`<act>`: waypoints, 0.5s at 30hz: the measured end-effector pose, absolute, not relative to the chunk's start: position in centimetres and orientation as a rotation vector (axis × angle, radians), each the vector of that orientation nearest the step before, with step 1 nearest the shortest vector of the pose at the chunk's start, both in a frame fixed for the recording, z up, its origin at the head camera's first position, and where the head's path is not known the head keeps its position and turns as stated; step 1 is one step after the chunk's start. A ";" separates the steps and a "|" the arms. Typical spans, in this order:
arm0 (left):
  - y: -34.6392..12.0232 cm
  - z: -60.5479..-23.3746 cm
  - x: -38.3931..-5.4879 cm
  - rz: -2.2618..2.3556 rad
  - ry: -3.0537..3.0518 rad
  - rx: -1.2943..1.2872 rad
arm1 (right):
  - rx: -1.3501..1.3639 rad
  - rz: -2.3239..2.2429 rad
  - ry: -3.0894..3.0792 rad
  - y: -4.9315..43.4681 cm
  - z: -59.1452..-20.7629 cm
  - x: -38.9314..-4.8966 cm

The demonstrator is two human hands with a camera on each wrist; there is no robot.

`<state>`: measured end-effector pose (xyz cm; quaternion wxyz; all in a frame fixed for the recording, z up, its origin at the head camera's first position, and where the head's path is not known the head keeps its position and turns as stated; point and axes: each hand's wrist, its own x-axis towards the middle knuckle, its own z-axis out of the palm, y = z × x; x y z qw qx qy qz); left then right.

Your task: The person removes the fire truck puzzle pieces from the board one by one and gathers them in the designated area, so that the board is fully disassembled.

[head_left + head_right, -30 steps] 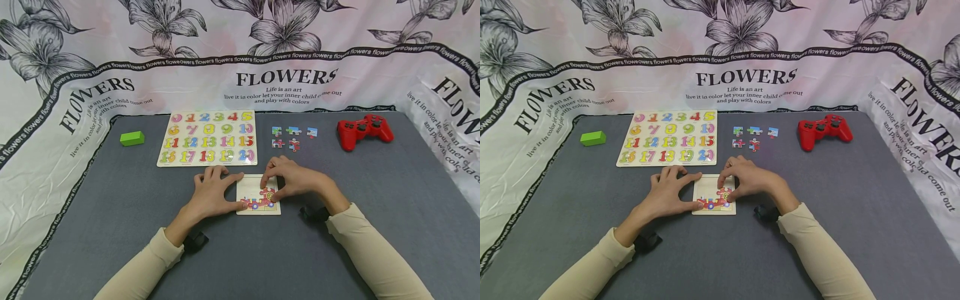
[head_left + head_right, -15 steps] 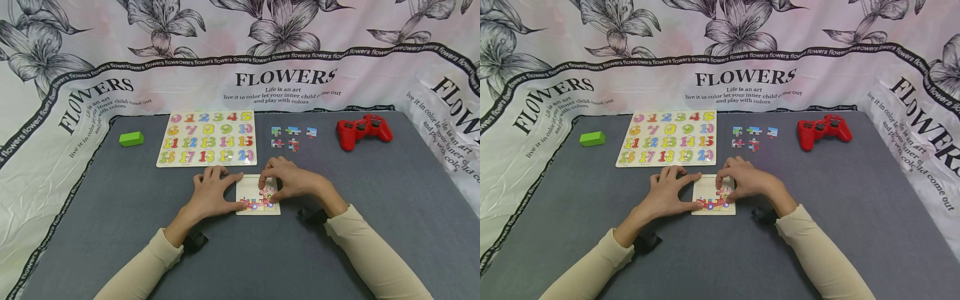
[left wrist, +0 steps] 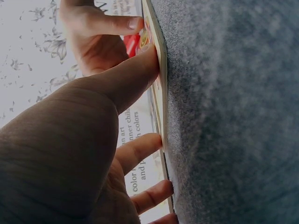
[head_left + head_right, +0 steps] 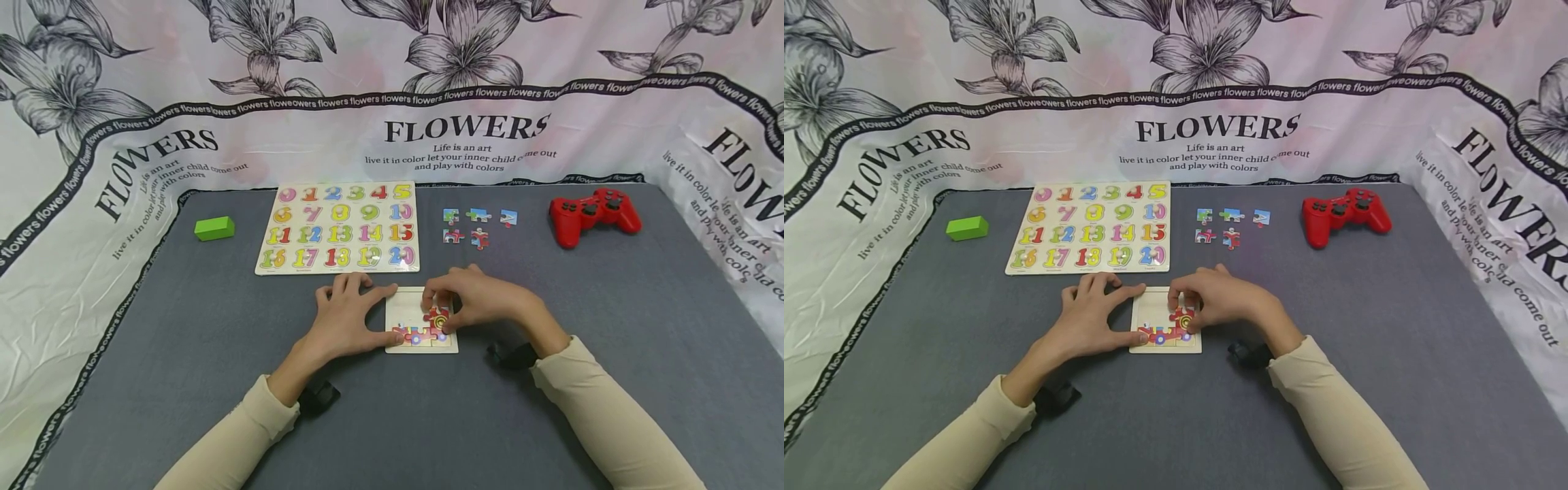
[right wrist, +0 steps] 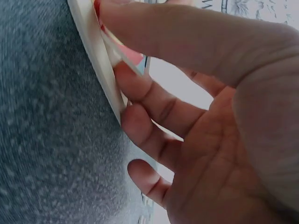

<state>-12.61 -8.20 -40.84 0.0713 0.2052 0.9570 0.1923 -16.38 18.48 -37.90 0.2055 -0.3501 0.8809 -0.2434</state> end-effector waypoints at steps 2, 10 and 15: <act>-8.2 -40.8 -12.6 0.579 2.881 0.618 | -0.970 -0.686 2.439 18.6 -38.0 -16.5; -8.2 -40.9 -12.6 0.574 2.880 0.619 | -0.968 -0.692 2.418 18.7 -38.0 -16.6; -8.2 -40.9 -12.6 0.577 2.877 0.618 | -0.976 -0.693 2.403 18.7 -38.0 -16.6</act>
